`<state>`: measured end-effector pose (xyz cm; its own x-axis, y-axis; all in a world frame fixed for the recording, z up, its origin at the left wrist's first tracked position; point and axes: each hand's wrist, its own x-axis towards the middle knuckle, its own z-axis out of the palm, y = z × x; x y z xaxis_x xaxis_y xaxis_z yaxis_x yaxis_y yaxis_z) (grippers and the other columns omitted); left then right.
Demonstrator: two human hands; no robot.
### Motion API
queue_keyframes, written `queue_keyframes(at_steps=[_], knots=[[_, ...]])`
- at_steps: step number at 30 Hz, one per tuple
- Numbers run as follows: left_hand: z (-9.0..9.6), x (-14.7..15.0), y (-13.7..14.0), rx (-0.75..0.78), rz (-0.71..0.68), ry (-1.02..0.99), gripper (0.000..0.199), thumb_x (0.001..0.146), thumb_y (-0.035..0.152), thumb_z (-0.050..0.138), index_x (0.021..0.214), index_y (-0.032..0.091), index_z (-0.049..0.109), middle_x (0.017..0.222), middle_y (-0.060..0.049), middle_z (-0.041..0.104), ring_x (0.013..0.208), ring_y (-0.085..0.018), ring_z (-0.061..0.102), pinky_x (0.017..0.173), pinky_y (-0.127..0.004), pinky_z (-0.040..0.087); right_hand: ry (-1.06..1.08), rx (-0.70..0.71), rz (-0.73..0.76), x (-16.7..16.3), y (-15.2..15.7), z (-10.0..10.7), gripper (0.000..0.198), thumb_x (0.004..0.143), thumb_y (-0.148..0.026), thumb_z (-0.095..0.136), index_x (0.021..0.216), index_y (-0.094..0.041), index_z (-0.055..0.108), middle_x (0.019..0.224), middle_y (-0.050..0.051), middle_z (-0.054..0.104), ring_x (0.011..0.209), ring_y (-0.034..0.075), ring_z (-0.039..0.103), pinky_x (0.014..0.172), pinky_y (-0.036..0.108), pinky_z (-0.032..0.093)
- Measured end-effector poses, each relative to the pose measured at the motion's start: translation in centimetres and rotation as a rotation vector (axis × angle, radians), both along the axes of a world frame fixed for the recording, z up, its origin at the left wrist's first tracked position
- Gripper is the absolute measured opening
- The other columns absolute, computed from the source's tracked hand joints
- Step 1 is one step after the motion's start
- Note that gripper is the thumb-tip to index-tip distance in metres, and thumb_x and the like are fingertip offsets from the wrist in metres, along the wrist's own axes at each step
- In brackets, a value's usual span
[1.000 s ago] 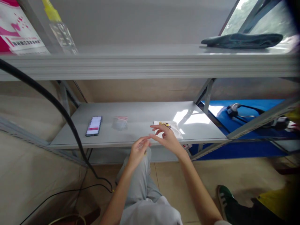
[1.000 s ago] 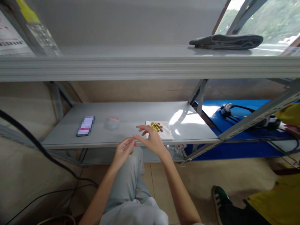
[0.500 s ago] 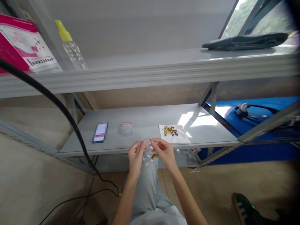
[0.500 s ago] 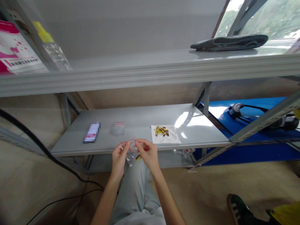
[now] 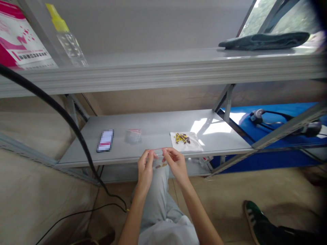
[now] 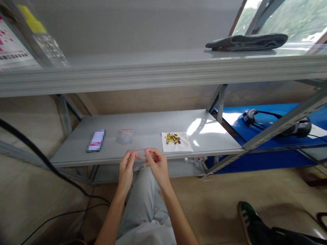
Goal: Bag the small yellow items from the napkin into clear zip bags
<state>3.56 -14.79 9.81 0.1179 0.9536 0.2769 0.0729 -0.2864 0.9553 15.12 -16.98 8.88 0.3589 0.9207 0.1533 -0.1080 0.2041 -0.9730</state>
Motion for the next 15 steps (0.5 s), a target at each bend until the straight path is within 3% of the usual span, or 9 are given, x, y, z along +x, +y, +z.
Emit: queue_keyframes(at_steps=[9,15], knots=[[-0.26,0.07,0.08,0.081,0.025,0.08,0.03,0.09,0.038,0.042,0.071,0.018,0.055,0.071,0.0,0.056,0.072,-0.013,0.053,0.069,-0.022,0.04,0.033,-0.023,-0.017,-0.11,-0.35,0.03,0.024,0.079,-0.042,0.061,0.081,-0.018,0.06,0.057,-0.003,0.054,0.051,0.01,0.051,0.049,0.021,0.039],[-0.4,0.3,0.37,0.135,-0.032,0.108,0.027,0.09,0.035,0.043,0.075,0.018,0.057,0.074,-0.001,0.058,0.074,-0.013,0.055,0.07,-0.022,0.042,0.04,-0.007,0.079,-0.03,-0.06,0.24,0.029,0.074,-0.047,0.063,0.075,-0.017,0.063,0.07,0.001,0.062,0.054,0.01,0.053,0.054,0.023,0.045]])
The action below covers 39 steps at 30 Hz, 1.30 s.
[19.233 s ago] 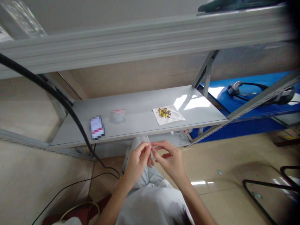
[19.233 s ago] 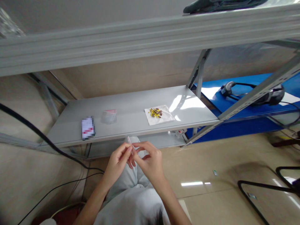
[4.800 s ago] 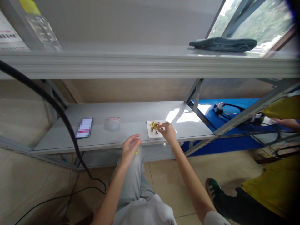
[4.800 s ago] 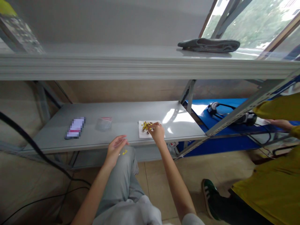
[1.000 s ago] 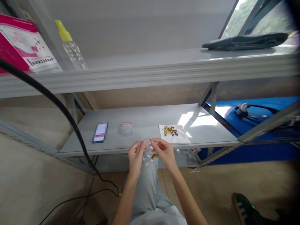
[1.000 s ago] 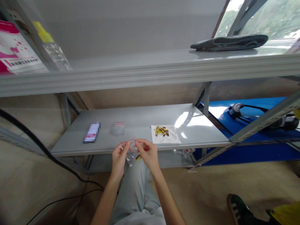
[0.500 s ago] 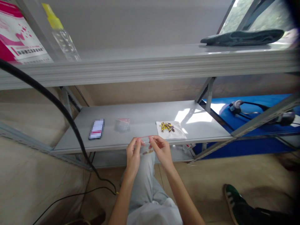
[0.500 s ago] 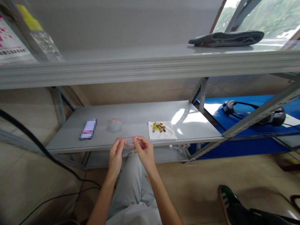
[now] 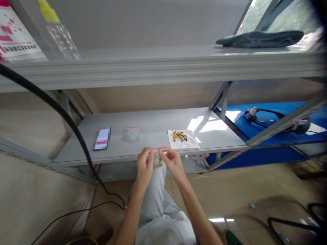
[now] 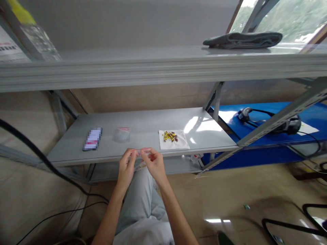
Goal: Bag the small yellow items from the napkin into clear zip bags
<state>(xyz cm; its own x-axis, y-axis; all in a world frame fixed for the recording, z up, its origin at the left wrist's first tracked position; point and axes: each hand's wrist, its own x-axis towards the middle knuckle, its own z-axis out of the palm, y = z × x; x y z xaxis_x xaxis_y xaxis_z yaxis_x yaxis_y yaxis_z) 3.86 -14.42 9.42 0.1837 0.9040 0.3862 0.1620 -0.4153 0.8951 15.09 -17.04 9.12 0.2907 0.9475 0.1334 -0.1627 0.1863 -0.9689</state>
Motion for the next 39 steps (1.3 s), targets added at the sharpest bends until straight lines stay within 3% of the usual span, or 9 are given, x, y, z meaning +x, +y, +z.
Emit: queue_keyframes(at_steps=[7,14,20,25,30,36,39], knots=[[0.3,0.4,-0.3,0.115,0.116,0.016,0.015,0.084,0.03,0.055,0.076,0.018,0.059,0.083,-0.004,0.059,0.084,-0.016,0.056,0.079,-0.027,0.043,0.012,-0.005,-0.032,-0.3,0.0,-0.5,0.028,0.074,-0.046,0.064,0.076,-0.018,0.063,0.067,0.001,0.062,0.053,0.011,0.051,0.051,0.023,0.047],[0.1,0.3,-0.5,0.058,0.079,-0.015,0.018,0.086,0.031,0.05,0.077,0.017,0.058,0.086,-0.004,0.058,0.087,-0.016,0.055,0.08,-0.026,0.043,-0.003,-0.06,0.017,0.1,-0.2,-0.4,0.034,0.07,-0.052,0.065,0.076,-0.018,0.066,0.066,0.002,0.064,0.054,0.012,0.053,0.05,0.023,0.044],[0.1,-0.7,0.2,0.033,0.022,0.007,0.027,0.089,0.032,0.046,0.073,0.018,0.062,0.087,-0.004,0.058,0.089,-0.017,0.056,0.081,-0.026,0.042,-0.029,-0.067,0.0,0.9,-0.4,-0.2,0.038,0.075,-0.054,0.059,0.078,-0.018,0.069,0.071,0.004,0.066,0.056,0.013,0.054,0.049,0.023,0.038],[-0.2,-0.7,0.1,0.157,0.123,0.145,0.029,0.09,0.032,0.043,0.073,0.018,0.063,0.085,-0.005,0.059,0.086,-0.017,0.056,0.081,-0.029,0.041,-0.051,-0.069,-0.04,0.6,-0.5,-0.2,0.039,0.074,-0.055,0.059,0.07,-0.018,0.068,0.069,0.004,0.065,0.053,0.013,0.052,0.049,0.024,0.039],[-0.5,-0.4,0.0,0.184,0.2,0.125,0.025,0.089,0.03,0.046,0.076,0.018,0.063,0.085,-0.005,0.058,0.084,-0.016,0.056,0.079,-0.028,0.043,-0.067,-0.081,-0.024,0.7,-0.7,0.0,0.037,0.075,-0.053,0.059,0.077,-0.018,0.071,0.069,0.003,0.064,0.054,0.012,0.052,0.048,0.023,0.038],[-0.5,-1.0,0.7,0.159,0.137,0.091,0.022,0.086,0.03,0.051,0.076,0.019,0.068,0.084,-0.004,0.059,0.083,-0.015,0.058,0.077,-0.026,0.045,-0.092,-0.065,0.098,1.9,-0.7,-0.4,0.039,0.081,-0.052,0.053,0.08,-0.018,0.072,0.071,0.004,0.067,0.056,0.012,0.052,0.047,0.022,0.035],[-0.3,-1.2,0.8,0.159,0.135,0.081,0.017,0.083,0.031,0.057,0.078,0.02,0.07,0.085,-0.004,0.06,0.082,-0.015,0.059,0.077,-0.027,0.046,-0.119,-0.049,0.074,1.9,-0.5,-0.8,0.04,0.082,-0.053,0.051,0.08,-0.019,0.071,0.07,0.004,0.067,0.054,0.013,0.051,0.048,0.023,0.036]])
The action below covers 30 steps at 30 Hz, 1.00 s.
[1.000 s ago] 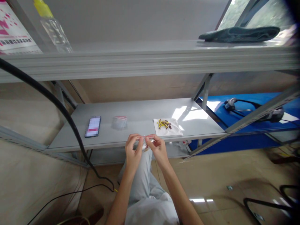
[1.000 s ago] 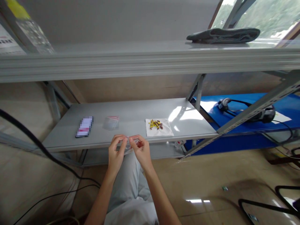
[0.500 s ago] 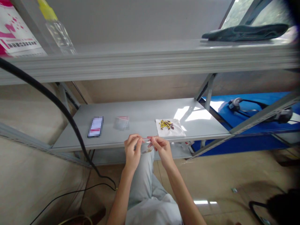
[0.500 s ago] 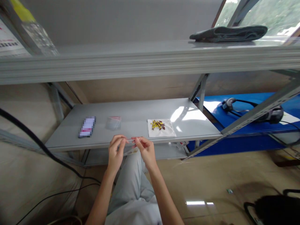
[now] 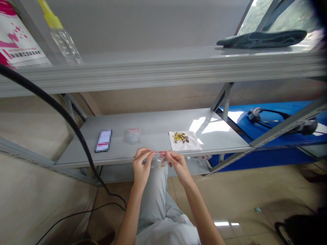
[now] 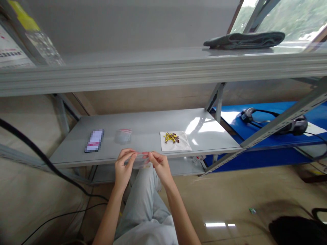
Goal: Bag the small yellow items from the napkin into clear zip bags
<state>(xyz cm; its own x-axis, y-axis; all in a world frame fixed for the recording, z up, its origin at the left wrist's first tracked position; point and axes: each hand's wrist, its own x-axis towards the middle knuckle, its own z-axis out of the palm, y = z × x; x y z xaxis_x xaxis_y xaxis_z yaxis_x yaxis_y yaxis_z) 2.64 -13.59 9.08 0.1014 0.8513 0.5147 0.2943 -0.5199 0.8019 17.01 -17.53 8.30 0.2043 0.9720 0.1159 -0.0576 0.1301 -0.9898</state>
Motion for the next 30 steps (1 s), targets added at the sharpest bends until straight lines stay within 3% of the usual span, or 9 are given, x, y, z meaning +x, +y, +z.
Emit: queue_keyframes(at_steps=[5,11,19,25,28,30], knots=[[0.1,0.5,-0.3,0.03,0.011,0.041,0.011,0.078,0.03,0.064,0.073,0.02,0.069,0.085,-0.003,0.061,0.083,-0.016,0.059,0.078,-0.027,0.046,-0.012,0.052,-0.132,-0.5,0.5,-0.7,0.036,0.081,-0.051,0.054,0.077,-0.018,0.067,0.07,0.004,0.066,0.055,0.014,0.055,0.057,0.026,0.044],[-0.2,0.9,-0.3,0.044,0.047,0.071,0.012,0.082,0.027,0.058,0.078,0.018,0.065,0.084,-0.004,0.063,0.084,-0.016,0.059,0.08,-0.029,0.044,0.011,0.003,-0.039,-0.6,0.5,-0.9,0.037,0.082,-0.051,0.053,0.075,-0.017,0.065,0.067,0.003,0.064,0.057,0.013,0.057,0.057,0.025,0.046],[-0.4,0.7,-0.3,0.038,0.025,0.137,0.013,0.08,0.028,0.06,0.073,0.019,0.066,0.082,-0.003,0.063,0.082,-0.015,0.06,0.079,-0.027,0.044,-0.143,-0.01,-0.15,-0.5,0.8,-2.4,0.031,0.076,-0.046,0.062,0.08,-0.015,0.066,0.069,0.005,0.066,0.058,0.014,0.057,0.054,0.024,0.044],[-1.5,1.9,0.2,-0.131,-0.069,0.138,0.018,0.085,0.032,0.053,0.08,0.017,0.063,0.071,-0.003,0.066,0.073,-0.015,0.062,0.074,-0.025,0.045,-0.133,-0.024,-0.207,-0.2,1.1,-2.9,0.032,0.076,-0.048,0.061,0.08,-0.016,0.065,0.067,0.005,0.066,0.056,0.014,0.059,0.052,0.024,0.045],[-2.9,2.9,1.7,-0.282,-0.132,0.108,0.025,0.086,0.038,0.048,0.084,0.017,0.061,0.053,0.002,0.058,0.054,-0.012,0.057,0.06,-0.022,0.043,-0.056,-0.03,-0.174,0.8,1.3,-3.2,0.036,0.076,-0.049,0.061,0.089,-0.015,0.065,0.07,0.005,0.066,0.056,0.015,0.06,0.054,0.025,0.048],[-4.2,3.7,3.4,-0.369,-0.073,0.096,0.031,0.086,0.043,0.043,0.089,0.017,0.059,0.046,0.005,0.049,0.044,-0.011,0.05,0.049,-0.02,0.038,-0.018,-0.039,-0.184,1.9,1.2,-3.5,0.043,0.075,-0.049,0.062,0.101,-0.015,0.061,0.075,0.005,0.066,0.057,0.014,0.06,0.055,0.026,0.049]])
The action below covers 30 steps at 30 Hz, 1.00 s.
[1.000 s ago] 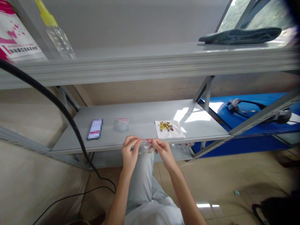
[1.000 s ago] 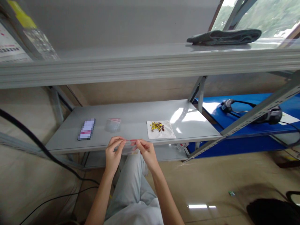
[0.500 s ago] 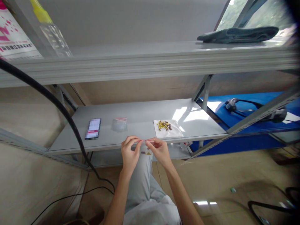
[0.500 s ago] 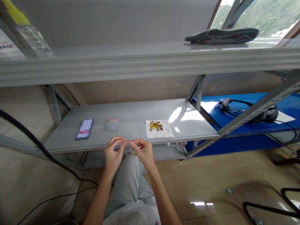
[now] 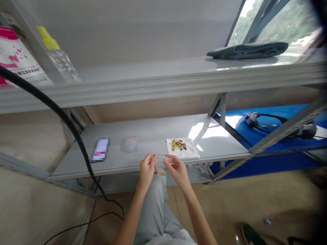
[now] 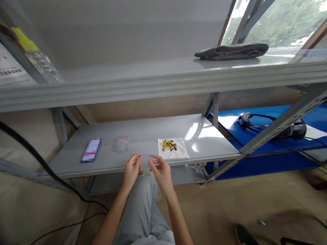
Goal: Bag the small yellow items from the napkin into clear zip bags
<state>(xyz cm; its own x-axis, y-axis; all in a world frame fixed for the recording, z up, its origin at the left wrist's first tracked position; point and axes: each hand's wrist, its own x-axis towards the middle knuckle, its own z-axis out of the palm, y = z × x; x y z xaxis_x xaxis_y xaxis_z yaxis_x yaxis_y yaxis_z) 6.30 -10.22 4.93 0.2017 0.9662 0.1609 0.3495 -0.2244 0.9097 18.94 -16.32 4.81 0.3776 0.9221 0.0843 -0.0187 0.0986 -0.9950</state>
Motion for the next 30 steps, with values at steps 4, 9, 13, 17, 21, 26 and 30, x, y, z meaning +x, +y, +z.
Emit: queue_keyframes(at_steps=[4,9,13,17,21,26,30], knots=[[-2.3,1.6,4.6,-0.036,0.04,0.077,0.032,0.087,0.041,0.038,0.089,0.015,0.057,0.041,0.007,0.042,0.036,-0.011,0.043,0.043,-0.02,0.032,-0.013,-0.013,-0.104,2.8,-0.6,-0.5,0.051,0.072,-0.05,0.065,0.107,-0.015,0.059,0.08,0.005,0.065,0.059,0.014,0.061,0.058,0.026,0.048],[-3.9,3.7,10.0,-0.027,0.077,0.214,0.027,0.086,0.035,0.042,0.092,0.015,0.06,0.046,0.005,0.049,0.044,-0.012,0.049,0.048,-0.02,0.034,-0.01,-0.043,-0.216,5.6,-1.7,-1.0,0.052,0.071,-0.052,0.064,0.105,-0.013,0.061,0.078,0.005,0.062,0.06,0.016,0.061,0.052,0.025,0.045],[-4.6,5.2,12.5,-0.002,0.126,0.339,0.025,0.086,0.034,0.045,0.093,0.016,0.062,0.054,0.001,0.058,0.057,-0.014,0.058,0.058,-0.021,0.037,-0.019,-0.059,-0.264,6.4,-2.2,-1.0,0.052,0.071,-0.053,0.063,0.103,-0.013,0.063,0.079,0.006,0.061,0.062,0.017,0.06,0.047,0.023,0.042],[-4.7,6.1,12.6,0.048,0.194,0.438,0.025,0.086,0.032,0.048,0.102,0.017,0.06,0.071,-0.004,0.068,0.075,-0.018,0.064,0.071,-0.026,0.041,-0.025,-0.076,-0.267,6.6,-2.2,-1.2,0.053,0.068,-0.053,0.064,0.103,-0.013,0.064,0.078,0.006,0.061,0.059,0.016,0.06,0.044,0.021,0.04],[-3.8,5.3,11.9,0.14,0.282,0.514,0.037,0.084,0.03,0.052,0.12,0.018,0.05,0.104,-0.01,0.067,0.1,-0.022,0.06,0.087,-0.033,0.039,-0.043,-0.07,-0.255,6.5,-2.1,-1.5,0.051,0.068,-0.053,0.064,0.101,-0.013,0.064,0.077,0.006,0.061,0.057,0.016,0.061,0.042,0.021,0.038],[-2.5,-0.2,12.8,0.17,0.404,0.619,0.042,0.085,0.025,0.047,0.125,0.011,0.048,0.131,-0.018,0.049,0.124,-0.028,0.042,0.101,-0.041,0.031,-0.047,-0.077,-0.254,6.2,-2.0,-1.5,0.052,0.067,-0.054,0.065,0.099,-0.013,0.065,0.074,0.006,0.061,0.057,0.017,0.06,0.04,0.02,0.037],[-3.2,-4.7,13.5,0.09,0.496,0.703,0.048,0.082,0.023,0.05,0.124,0.001,0.048,0.137,-0.028,0.038,0.131,-0.037,0.031,0.103,-0.048,0.029,-0.06,-0.088,-0.222,5.3,-1.7,-1.4,0.053,0.068,-0.055,0.064,0.1,-0.013,0.066,0.075,0.006,0.062,0.058,0.018,0.061,0.043,0.022,0.039]])
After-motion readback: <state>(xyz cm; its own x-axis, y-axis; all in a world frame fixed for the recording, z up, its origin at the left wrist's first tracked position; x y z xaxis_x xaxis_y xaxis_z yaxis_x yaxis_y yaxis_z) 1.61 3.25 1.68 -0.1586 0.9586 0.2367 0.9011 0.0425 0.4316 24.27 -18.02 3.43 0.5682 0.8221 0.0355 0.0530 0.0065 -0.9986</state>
